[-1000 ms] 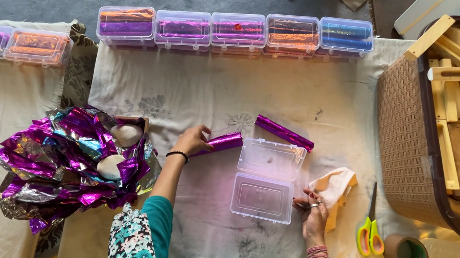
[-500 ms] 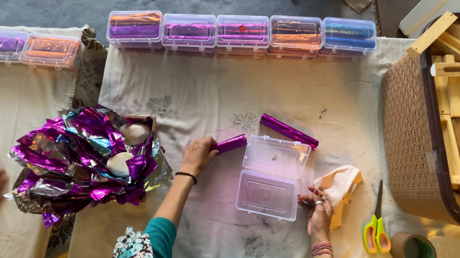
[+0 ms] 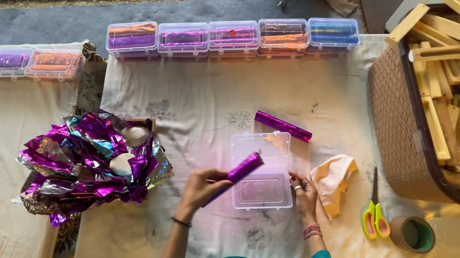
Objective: The person wraps cylindrical and rounded items in metallic purple and silver foil, pressing the foil around each item, and places the wrapped rolls into clear plastic storage boxes, closing the lids. They then pick up wooden blocks from a basket and wipe each block with a cloth.
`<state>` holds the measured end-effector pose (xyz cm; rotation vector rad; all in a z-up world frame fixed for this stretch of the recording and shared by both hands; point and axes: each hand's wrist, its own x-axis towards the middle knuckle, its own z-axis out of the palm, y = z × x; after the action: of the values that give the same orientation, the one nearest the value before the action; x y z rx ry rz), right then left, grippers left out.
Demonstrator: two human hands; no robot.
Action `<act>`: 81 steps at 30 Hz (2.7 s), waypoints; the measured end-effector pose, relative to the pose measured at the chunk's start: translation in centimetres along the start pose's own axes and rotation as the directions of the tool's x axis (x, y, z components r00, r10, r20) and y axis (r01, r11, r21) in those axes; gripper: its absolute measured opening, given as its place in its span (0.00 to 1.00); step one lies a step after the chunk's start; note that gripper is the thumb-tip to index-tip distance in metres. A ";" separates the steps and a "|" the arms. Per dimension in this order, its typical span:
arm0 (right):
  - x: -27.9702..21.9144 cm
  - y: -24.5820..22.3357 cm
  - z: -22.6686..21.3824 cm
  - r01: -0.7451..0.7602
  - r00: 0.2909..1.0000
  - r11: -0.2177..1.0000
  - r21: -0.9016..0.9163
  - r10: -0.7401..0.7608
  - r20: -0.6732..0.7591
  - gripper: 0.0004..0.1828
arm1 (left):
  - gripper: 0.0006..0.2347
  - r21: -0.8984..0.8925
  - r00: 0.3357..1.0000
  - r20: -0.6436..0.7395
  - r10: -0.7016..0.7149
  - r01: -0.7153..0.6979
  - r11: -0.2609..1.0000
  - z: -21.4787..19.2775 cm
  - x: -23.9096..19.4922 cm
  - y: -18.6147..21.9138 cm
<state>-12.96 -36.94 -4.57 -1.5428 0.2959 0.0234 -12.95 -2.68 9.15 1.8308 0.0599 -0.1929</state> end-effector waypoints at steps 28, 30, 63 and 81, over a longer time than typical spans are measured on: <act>-0.8 -0.3 -1.6 -0.033 0.982 0.997 0.070 0.019 0.189 0.21 | 0.13 0.259 0.922 0.363 -0.134 0.038 0.965 11.4 5.7 -6.2; -1.3 -1.4 -1.1 -0.032 0.992 0.999 0.040 0.027 0.122 0.20 | 0.12 0.324 0.949 0.300 -0.096 -0.007 0.946 11.3 4.9 -5.4; -0.5 -9.1 4.7 0.349 0.781 0.617 -0.705 0.224 0.583 0.17 | 0.12 0.002 0.967 -0.232 -0.106 0.109 0.994 7.8 -2.2 -11.1; -3.1 -1.3 4.7 0.499 0.781 0.507 -0.703 0.089 0.619 0.17 | 0.12 0.151 0.938 -0.344 -0.050 0.108 0.983 8.9 -2.0 -12.5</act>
<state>-14.82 -31.79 -2.67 -2.4556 -0.5380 0.5250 -17.62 -7.77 -4.65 2.0156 0.3704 0.0667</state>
